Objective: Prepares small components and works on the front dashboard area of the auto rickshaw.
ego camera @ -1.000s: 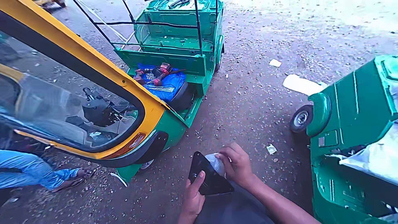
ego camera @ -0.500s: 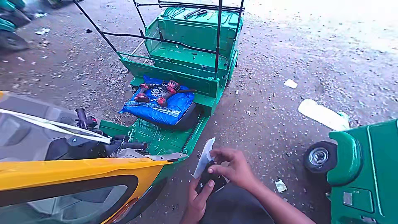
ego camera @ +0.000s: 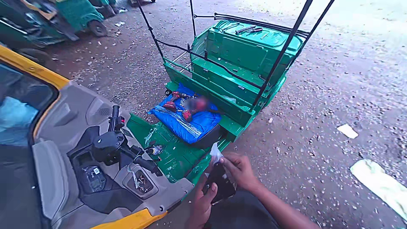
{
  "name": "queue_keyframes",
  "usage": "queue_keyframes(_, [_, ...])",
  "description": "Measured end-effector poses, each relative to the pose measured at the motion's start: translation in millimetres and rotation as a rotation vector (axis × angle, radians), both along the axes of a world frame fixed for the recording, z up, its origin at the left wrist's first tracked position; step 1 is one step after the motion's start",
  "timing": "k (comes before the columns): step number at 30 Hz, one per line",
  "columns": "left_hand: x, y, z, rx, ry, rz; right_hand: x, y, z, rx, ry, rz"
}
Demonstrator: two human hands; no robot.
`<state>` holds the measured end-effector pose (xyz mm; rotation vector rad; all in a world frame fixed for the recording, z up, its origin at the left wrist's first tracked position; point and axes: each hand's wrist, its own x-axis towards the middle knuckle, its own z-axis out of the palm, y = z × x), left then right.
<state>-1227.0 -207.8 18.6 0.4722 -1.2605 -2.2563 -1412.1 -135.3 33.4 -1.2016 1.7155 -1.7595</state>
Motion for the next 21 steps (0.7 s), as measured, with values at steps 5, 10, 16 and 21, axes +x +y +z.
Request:
queue_keyframes(5, [-64.6,2.8,4.8,0.379,0.161,0.401,-76.4,-34.5,3.4,-0.04,-0.012,0.092])
queue_keyframes(10, [-106.8,12.2,2.1,0.545,0.475,0.497,-146.3,-57.5,10.9,-0.018,0.159,0.104])
queue_keyframes(16, [-126.4,30.8,-2.3,0.48,0.494,0.656,-185.6,-79.0,39.7,0.147,-0.365,0.67])
queue_keyframes(21, [-130.3,38.1,-2.6,0.426,0.442,0.731,-189.2,-95.3,37.1,0.234,-0.602,0.77])
